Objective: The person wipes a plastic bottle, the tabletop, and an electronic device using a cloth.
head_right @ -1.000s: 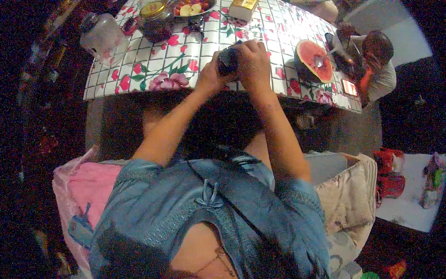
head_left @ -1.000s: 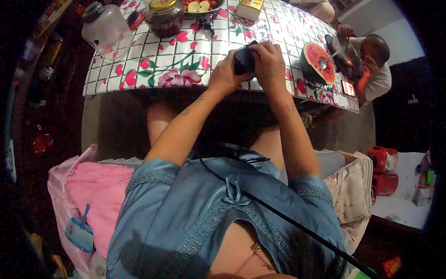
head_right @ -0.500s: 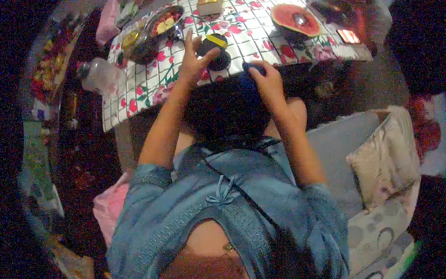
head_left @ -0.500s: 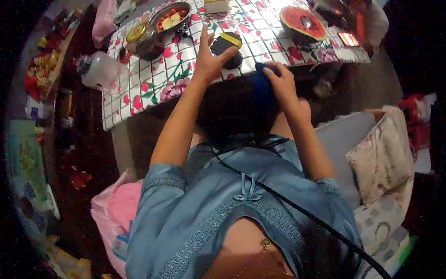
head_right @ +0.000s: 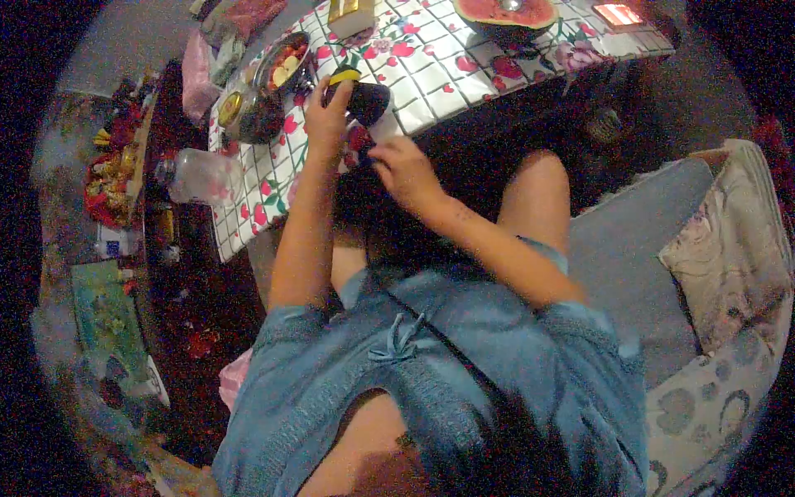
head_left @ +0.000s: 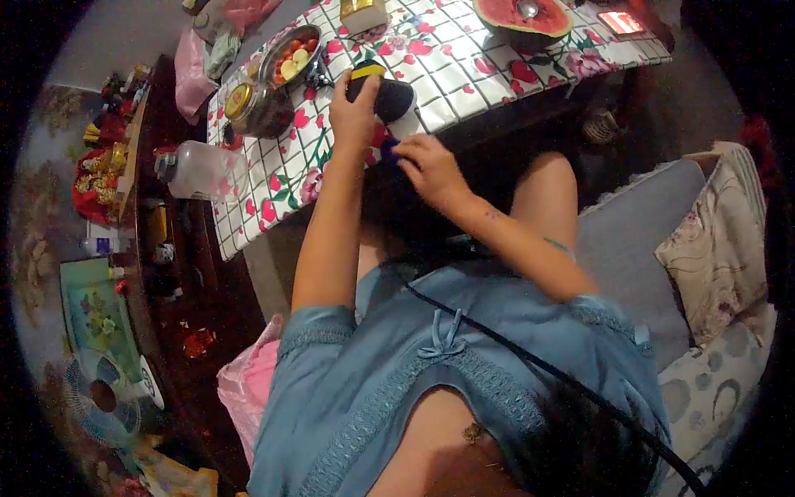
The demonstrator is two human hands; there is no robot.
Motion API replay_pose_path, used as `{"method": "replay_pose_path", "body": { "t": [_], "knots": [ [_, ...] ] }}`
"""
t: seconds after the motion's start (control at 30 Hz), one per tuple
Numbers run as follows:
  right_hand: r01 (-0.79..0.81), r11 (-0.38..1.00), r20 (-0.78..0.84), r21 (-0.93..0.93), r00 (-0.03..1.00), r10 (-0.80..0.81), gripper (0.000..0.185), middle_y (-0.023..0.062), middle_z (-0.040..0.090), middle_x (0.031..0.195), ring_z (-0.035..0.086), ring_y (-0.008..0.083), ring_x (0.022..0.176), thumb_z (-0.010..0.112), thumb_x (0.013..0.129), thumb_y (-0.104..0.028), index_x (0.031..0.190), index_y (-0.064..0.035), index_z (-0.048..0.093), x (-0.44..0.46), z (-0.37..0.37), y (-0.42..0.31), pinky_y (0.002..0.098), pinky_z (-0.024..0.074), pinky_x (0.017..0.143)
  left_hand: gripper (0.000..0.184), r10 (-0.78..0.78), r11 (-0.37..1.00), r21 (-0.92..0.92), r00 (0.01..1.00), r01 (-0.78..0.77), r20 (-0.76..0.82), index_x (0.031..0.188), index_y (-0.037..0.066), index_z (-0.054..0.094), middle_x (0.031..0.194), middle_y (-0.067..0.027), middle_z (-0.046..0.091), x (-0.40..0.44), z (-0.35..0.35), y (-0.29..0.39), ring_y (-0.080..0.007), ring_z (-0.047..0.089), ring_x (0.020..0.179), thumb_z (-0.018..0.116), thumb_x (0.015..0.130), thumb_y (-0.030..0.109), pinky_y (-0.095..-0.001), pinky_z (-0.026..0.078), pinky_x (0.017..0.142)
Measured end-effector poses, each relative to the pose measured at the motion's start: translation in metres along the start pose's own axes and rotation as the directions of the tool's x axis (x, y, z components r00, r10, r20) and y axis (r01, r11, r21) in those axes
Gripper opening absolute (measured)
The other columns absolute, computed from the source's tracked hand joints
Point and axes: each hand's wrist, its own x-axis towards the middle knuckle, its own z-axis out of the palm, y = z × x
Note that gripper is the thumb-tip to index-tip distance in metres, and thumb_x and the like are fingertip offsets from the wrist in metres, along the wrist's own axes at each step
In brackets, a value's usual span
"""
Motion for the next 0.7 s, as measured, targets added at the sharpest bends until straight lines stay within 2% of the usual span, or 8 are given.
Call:
{"method": "replay_pose_path", "body": {
  "t": [0.13, 0.2, 0.23, 0.3, 0.4, 0.43, 0.57, 0.7],
  "knots": [
    [-0.073, 0.997, -0.281, -0.025, 0.958, 0.063, 0.025, 0.0157, 0.060, 0.108, 0.057, 0.0350, 0.102, 0.064, 0.081, -0.005, 0.106, -0.0025, 0.063, 0.039, -0.040, -0.014, 0.0406, 0.0465, 0.092, 0.060, -0.258, 0.911, -0.322, 0.965, 0.255, 0.035, 0.131, -0.001, 0.050, 0.115, -0.0137, 0.061, -0.010, -0.004, 0.027, -0.0166, 0.061, 0.093, 0.071, 0.084, 0.028, -0.0295, 0.051, 0.076],
    [0.004, 0.997, -0.345, -0.071, 0.938, -0.028, 0.028, 0.0142, 0.059, 0.111, 0.056, 0.0341, 0.105, 0.062, 0.080, -0.004, 0.108, -0.0015, 0.063, 0.061, -0.039, -0.011, 0.0402, 0.0468, 0.092, 0.063, -0.241, 0.920, -0.308, 0.970, 0.242, 0.040, 0.132, -0.002, 0.048, 0.118, -0.0161, 0.059, -0.009, -0.002, 0.024, -0.0189, 0.060, 0.098, 0.072, 0.083, 0.030, -0.0305, 0.050, 0.080],
    [0.005, 0.998, -0.346, -0.067, 0.938, -0.028, 0.028, 0.0142, 0.059, 0.111, 0.056, 0.0341, 0.105, 0.062, 0.080, -0.004, 0.108, -0.0015, 0.063, 0.063, -0.032, -0.007, 0.0402, 0.0468, 0.092, 0.064, -0.189, 0.959, -0.219, 0.982, 0.183, -0.009, 0.132, -0.002, 0.048, 0.118, -0.0167, 0.059, -0.006, 0.000, 0.016, -0.0204, 0.060, 0.100, 0.072, 0.083, 0.032, -0.0310, 0.049, 0.083],
    [0.225, 0.911, -0.177, -0.346, 0.938, -0.299, 0.031, 0.0126, 0.058, 0.114, 0.055, 0.0320, 0.107, 0.060, 0.076, -0.002, 0.106, -0.0010, 0.064, 0.060, -0.011, 0.006, 0.0379, 0.0490, 0.090, 0.067, -0.128, 0.989, -0.088, 0.990, 0.122, -0.067, 0.130, -0.003, 0.049, 0.119, -0.0190, 0.059, -0.007, 0.002, 0.019, -0.0240, 0.059, 0.105, 0.072, 0.082, 0.036, -0.0320, 0.046, 0.091],
    [0.248, 0.888, -0.087, -0.387, 0.949, -0.303, 0.032, 0.0113, 0.059, 0.113, 0.056, 0.0300, 0.104, 0.058, 0.072, -0.002, 0.103, -0.0008, 0.065, 0.038, -0.001, 0.008, 0.0354, 0.0514, 0.087, 0.067, -0.082, 0.992, 0.086, 0.993, 0.089, -0.084, 0.129, -0.004, 0.049, 0.119, -0.0185, 0.059, -0.015, 0.005, 0.040, -0.0234, 0.059, 0.104, 0.072, 0.081, 0.037, -0.0319, 0.046, 0.091],
    [0.309, 0.872, 0.026, -0.381, 0.946, -0.323, 0.029, 0.0100, 0.059, 0.113, 0.057, 0.0289, 0.103, 0.058, 0.072, -0.002, 0.099, -0.0017, 0.066, 0.032, 0.000, 0.010, 0.0344, 0.0528, 0.085, 0.067, -0.087, 0.996, -0.017, 0.994, 0.086, -0.069, 0.129, -0.004, 0.050, 0.117, -0.0180, 0.060, -0.005, 0.009, 0.025, -0.0231, 0.059, 0.103, 0.073, 0.080, 0.036, -0.0317, 0.046, 0.091],
    [0.257, 0.923, 0.021, -0.287, 0.965, -0.262, 0.026, 0.0096, 0.060, 0.114, 0.057, 0.0306, 0.103, 0.061, 0.072, -0.002, 0.097, -0.0016, 0.067, 0.030, -0.001, 0.012, 0.0362, 0.0523, 0.085, 0.064, -0.147, 0.986, -0.096, 0.984, 0.137, -0.097, 0.127, -0.004, 0.051, 0.113, -0.0163, 0.061, 0.007, 0.008, 0.010, -0.0221, 0.061, 0.095, 0.074, 0.079, 0.032, -0.0321, 0.049, 0.085],
    [0.066, 0.984, -0.224, -0.166, 0.969, -0.103, 0.034, 0.0104, 0.060, 0.117, 0.056, 0.0315, 0.106, 0.062, 0.079, 0.002, 0.113, -0.0039, 0.065, 0.049, -0.021, 0.009, 0.0381, 0.0475, 0.091, 0.068, -0.359, 0.878, -0.339, 0.933, 0.338, 0.000, 0.136, 0.005, 0.041, 0.105, -0.0116, 0.060, -0.005, -0.003, 0.035, -0.0221, 0.061, 0.088, 0.073, 0.082, 0.030, -0.0417, 0.051, 0.073]
  ]
}}
